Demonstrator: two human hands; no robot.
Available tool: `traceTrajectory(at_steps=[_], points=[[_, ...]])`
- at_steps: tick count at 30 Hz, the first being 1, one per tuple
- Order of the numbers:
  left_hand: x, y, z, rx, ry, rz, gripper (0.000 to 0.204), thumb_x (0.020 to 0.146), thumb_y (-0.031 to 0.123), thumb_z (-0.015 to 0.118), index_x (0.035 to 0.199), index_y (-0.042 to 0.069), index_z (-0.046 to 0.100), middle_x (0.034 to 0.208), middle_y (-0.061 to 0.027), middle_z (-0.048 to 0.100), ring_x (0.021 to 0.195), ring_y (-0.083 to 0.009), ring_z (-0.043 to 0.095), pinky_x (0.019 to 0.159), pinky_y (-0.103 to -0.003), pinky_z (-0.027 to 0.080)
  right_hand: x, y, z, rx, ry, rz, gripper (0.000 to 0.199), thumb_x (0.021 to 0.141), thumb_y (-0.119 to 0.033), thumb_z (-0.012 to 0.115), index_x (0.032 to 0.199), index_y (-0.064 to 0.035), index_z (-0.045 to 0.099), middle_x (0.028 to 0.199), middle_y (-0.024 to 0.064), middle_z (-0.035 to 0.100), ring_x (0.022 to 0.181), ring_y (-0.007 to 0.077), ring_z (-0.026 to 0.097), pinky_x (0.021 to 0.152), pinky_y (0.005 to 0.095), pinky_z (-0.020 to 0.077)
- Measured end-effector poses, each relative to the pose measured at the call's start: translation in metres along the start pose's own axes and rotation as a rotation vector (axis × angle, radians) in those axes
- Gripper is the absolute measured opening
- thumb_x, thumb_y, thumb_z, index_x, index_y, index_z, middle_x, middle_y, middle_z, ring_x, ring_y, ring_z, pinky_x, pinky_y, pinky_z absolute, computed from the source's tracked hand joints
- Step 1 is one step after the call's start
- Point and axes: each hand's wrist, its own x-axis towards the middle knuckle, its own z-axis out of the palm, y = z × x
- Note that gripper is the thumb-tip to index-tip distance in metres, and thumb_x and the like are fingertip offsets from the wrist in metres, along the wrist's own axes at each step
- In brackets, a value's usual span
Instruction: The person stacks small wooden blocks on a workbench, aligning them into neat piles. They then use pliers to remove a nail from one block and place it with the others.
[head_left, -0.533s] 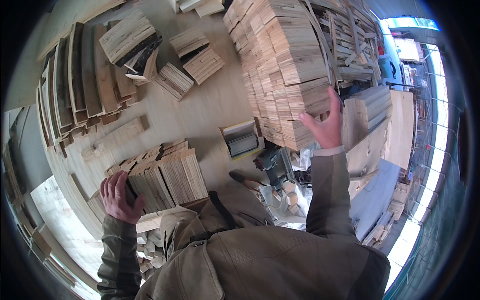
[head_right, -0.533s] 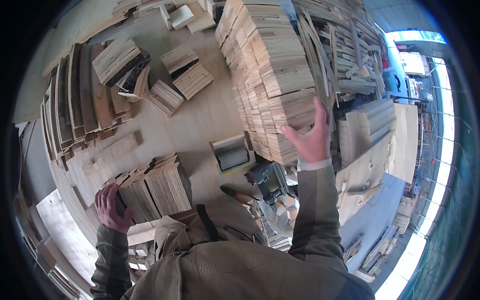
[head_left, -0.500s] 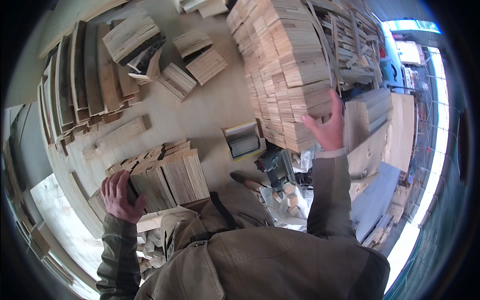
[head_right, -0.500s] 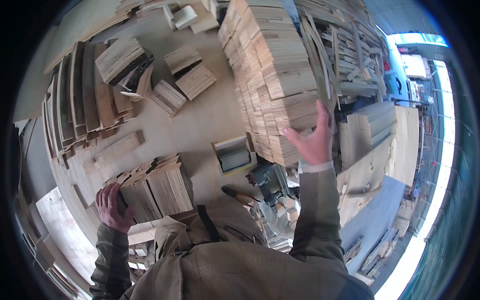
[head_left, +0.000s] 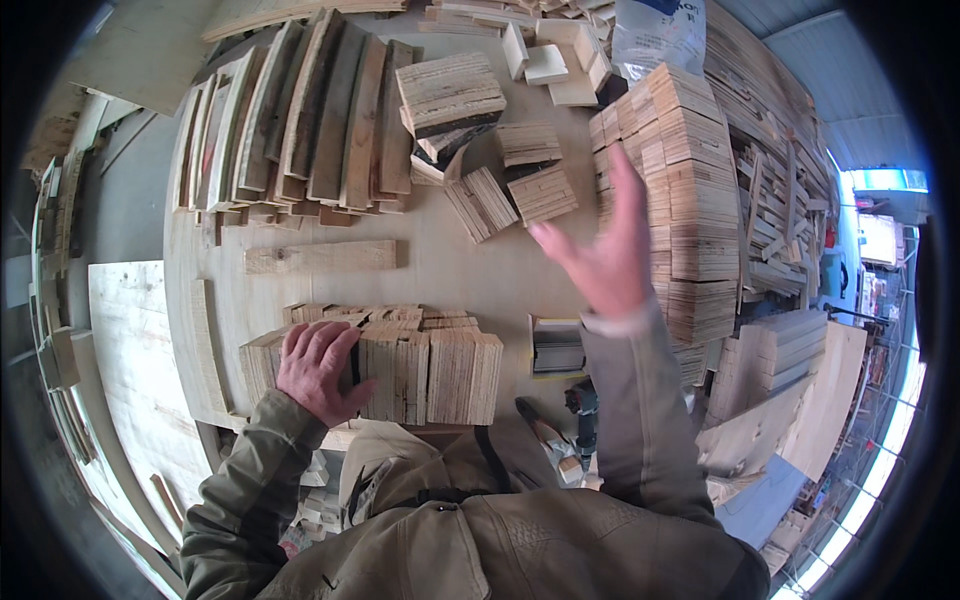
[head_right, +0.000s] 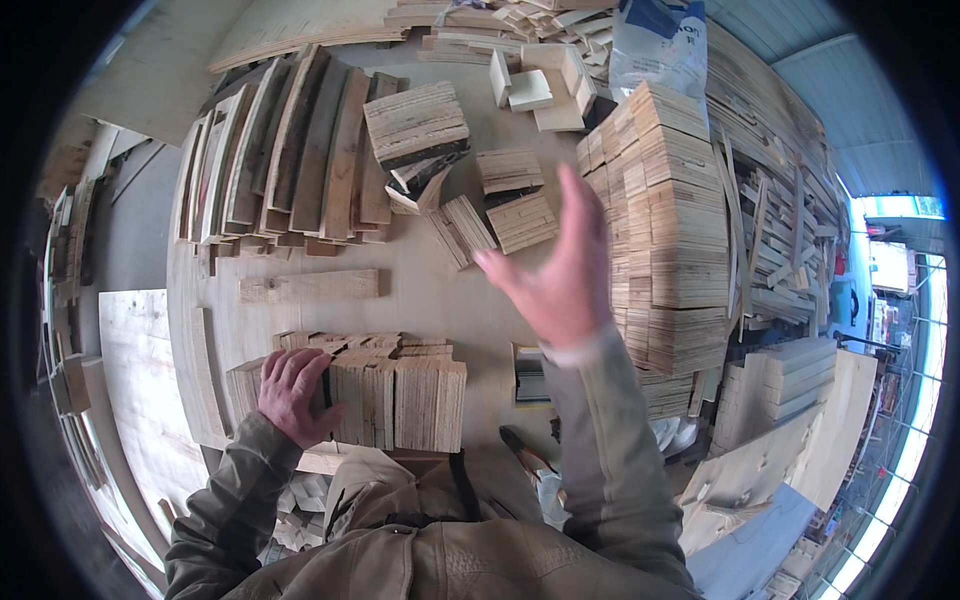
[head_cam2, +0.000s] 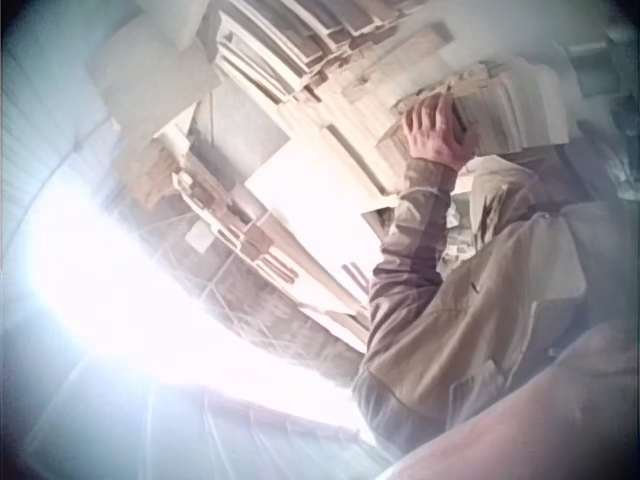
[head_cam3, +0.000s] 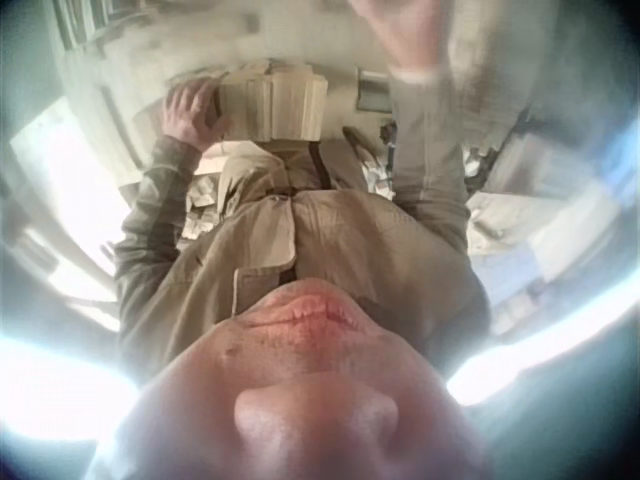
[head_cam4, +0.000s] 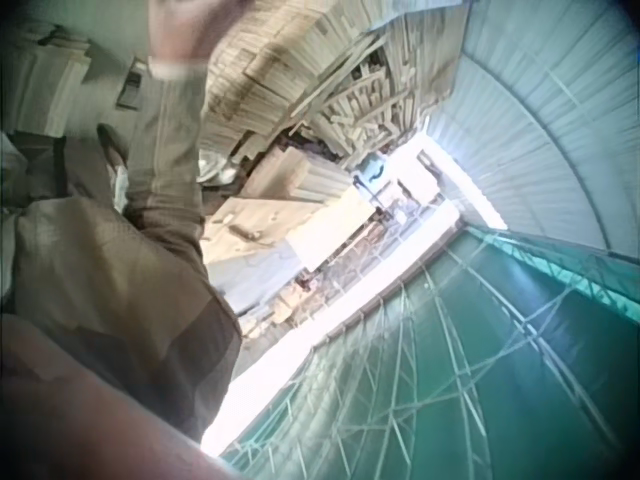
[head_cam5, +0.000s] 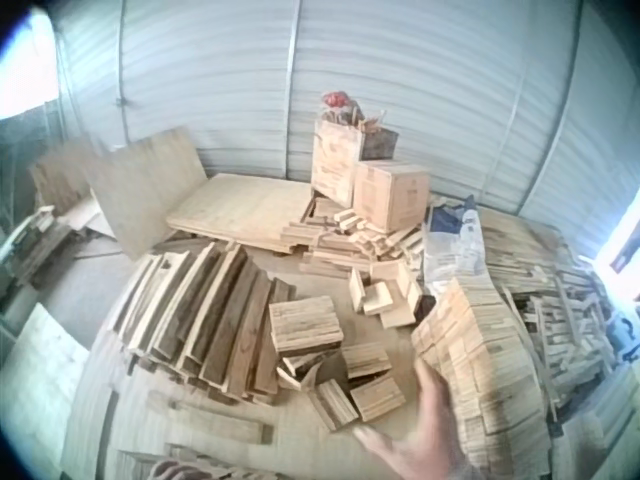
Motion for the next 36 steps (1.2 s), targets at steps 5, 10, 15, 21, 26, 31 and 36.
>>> traceTrajectory(at_steps=[5,10,15,21,26,31,36], points=[[-0.002,-0.002,0.001,0.001,0.013,0.013,0.080,0.075,0.041,0.086,0.141,0.003,0.061,0.133,-0.0187,0.067,0.123,-0.0418,0.065,0.110,-0.061,0.046,0.092,-0.019,0.099,-0.122,-0.141,0.108,0.123,0.077,-0.061,0.092,0.168,-0.0058,0.030,0.169,0.0316,0.037,0.155,0.0495,0.040,0.126,0.0611,0.0347],[-0.002,-0.003,0.001,-0.028,0.040,0.024,0.078,0.078,0.043,0.086,0.141,0.004,0.061,0.134,-0.0184,0.066,0.123,-0.0415,0.065,0.110,-0.061,0.046,0.136,-0.045,0.147,-0.284,-0.331,0.309,0.129,0.074,-0.066,0.091,0.172,-0.0117,0.028,0.176,0.0249,0.030,0.161,0.0490,0.031,0.124,0.0626,0.0378],[-0.004,-0.003,0.001,-0.041,0.031,0.012,0.079,0.078,0.043,0.086,0.142,0.005,0.060,0.135,-0.0177,0.066,0.125,-0.0412,0.065,0.112,-0.061,0.045,0.139,-0.037,0.162,-0.324,-0.285,0.329,0.126,0.072,-0.056,0.092,0.170,-0.0063,0.031,0.170,0.0273,0.037,0.155,0.0471,0.040,0.124,0.0566,0.0414],[-0.005,-0.003,0.001,-0.046,0.072,0.015,0.078,0.079,0.042,0.086,0.143,0.006,0.060,0.136,-0.0172,0.066,0.126,-0.0409,0.064,0.113,-0.061,0.045,0.089,-0.009,0.088,0.023,-0.172,0.072,0.113,0.071,-0.039,0.096,0.161,0.0037,0.042,0.155,0.0307,0.052,0.145,0.0444,0.052,0.120,0.0496,0.0457],[-0.004,-0.001,-0.001,-0.047,0.024,-0.012,0.079,0.081,0.046,0.087,0.146,0.009,0.060,0.137,-0.0162,0.066,0.128,-0.0386,0.063,0.114,-0.059,0.044,-0.027,-0.019,-0.029,0.080,-0.304,0.094,0.109,0.073,-0.027,0.096,0.162,0.0029,0.041,0.159,0.0322,0.048,0.150,0.0465,0.047,0.125,0.0519,0.0413],[-0.004,-0.001,0.002,-0.011,-0.007,-0.019,0.076,0.078,0.040,0.088,0.142,0.007,0.063,0.138,-0.0169,0.066,0.130,-0.0397,0.062,0.116,-0.060,0.043,-0.133,-0.036,-0.121,0.051,-0.377,0.331,0.113,0.069,-0.021,0.094,0.163,0.0046,0.040,0.166,0.0303,0.041,0.154,0.0449,0.043,0.128,0.0513,0.0369],[-0.004,-0.004,0.009,-0.009,-0.002,0.002,0.074,0.077,0.035,0.087,0.140,0.005,0.063,0.138,-0.0202,0.066,0.128,-0.0430,0.062,0.115,-0.061,0.043,-0.194,-0.034,-0.191,-0.141,-0.278,0.469,0.115,0.066,-0.018,0.095,0.164,0.0045,0.039,0.167,0.0287,0.042,0.156,0.0433,0.043,0.128,0.0509,0.0373]])
